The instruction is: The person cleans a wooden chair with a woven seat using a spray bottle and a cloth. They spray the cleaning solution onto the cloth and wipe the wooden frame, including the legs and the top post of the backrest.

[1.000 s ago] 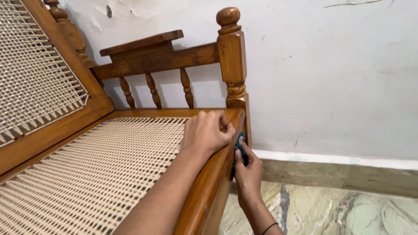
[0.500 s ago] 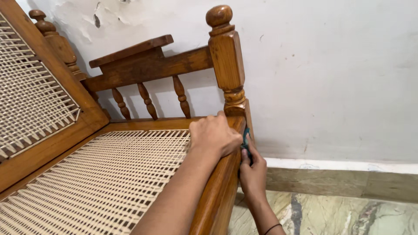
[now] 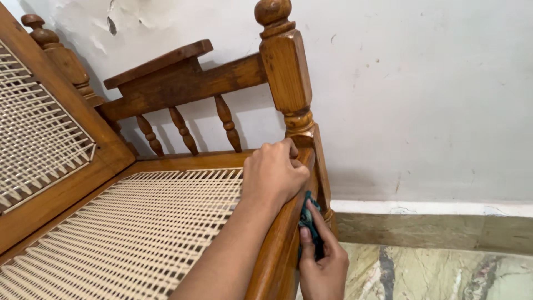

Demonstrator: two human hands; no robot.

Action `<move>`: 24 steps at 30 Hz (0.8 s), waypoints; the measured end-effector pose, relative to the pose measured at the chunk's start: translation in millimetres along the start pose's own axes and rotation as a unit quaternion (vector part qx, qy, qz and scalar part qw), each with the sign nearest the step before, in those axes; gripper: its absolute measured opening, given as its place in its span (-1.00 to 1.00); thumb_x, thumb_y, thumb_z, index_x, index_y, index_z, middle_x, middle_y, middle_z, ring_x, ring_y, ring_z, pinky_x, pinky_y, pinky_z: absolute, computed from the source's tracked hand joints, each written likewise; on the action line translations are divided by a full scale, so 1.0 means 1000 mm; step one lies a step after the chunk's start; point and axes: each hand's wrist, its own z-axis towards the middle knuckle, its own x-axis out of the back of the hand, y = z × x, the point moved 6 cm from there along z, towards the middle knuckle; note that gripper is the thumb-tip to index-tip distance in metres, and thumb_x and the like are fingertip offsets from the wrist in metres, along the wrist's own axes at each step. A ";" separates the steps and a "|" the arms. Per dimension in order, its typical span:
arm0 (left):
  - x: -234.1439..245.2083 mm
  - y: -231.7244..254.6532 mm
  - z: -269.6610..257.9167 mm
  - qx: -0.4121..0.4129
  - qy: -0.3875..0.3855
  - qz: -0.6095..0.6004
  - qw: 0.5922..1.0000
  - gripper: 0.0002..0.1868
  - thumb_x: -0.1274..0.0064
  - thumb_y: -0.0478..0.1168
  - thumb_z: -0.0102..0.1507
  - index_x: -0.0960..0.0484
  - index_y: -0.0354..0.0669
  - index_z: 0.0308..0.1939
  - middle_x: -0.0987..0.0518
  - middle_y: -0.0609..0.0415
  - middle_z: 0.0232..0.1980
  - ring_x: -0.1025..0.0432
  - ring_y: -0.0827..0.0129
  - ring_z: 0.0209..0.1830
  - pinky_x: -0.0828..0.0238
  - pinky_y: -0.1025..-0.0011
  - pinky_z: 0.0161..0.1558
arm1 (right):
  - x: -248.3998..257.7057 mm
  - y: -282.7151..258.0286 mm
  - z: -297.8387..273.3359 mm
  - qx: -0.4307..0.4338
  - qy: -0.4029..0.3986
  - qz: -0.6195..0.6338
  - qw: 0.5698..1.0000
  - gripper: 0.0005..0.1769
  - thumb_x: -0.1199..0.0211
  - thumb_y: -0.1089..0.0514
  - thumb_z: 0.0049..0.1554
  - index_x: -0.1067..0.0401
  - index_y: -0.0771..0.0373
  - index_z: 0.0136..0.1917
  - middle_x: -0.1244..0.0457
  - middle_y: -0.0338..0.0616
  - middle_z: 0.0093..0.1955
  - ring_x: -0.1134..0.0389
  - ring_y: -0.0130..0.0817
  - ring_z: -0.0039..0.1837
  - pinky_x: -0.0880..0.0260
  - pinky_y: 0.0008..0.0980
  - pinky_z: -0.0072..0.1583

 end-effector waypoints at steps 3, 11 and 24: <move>-0.002 -0.002 0.001 0.011 -0.012 -0.015 1.000 -0.66 0.00 -0.29 0.08 -0.71 -0.16 -0.10 -0.71 -0.18 -0.23 -0.64 0.10 -0.20 -0.57 0.22 0.01 | -0.006 -0.006 0.017 -0.051 0.000 -0.099 0.994 -0.45 -0.14 0.15 0.23 -0.36 -0.07 0.49 -0.42 0.05 0.20 -0.39 -0.22 0.21 -0.39 -0.25 0.16; 0.002 -0.001 -0.002 -0.020 0.030 -0.036 0.999 -0.70 -0.04 -0.26 0.06 -0.72 -0.24 -0.17 -0.70 -0.22 -0.25 -0.62 0.00 -0.21 -0.54 0.12 -0.01 | -0.013 -0.024 0.066 -0.124 -0.076 0.268 0.952 -0.52 -0.09 0.14 0.26 -0.38 0.14 0.45 -0.38 -0.12 0.17 -0.34 -0.44 0.02 -0.44 -0.33 0.06; 0.002 0.000 0.000 -0.032 0.036 -0.034 0.998 -0.65 0.11 -0.34 0.18 -0.56 -0.19 0.03 -0.69 -0.27 -0.32 -0.62 -0.06 -0.21 -0.50 0.03 0.01 | -0.009 -0.050 0.044 -0.042 -0.058 0.000 0.997 -0.43 -0.05 0.22 0.20 -0.36 -0.08 0.46 -0.19 -0.28 0.53 -0.21 -0.30 0.51 -0.23 -0.24 0.42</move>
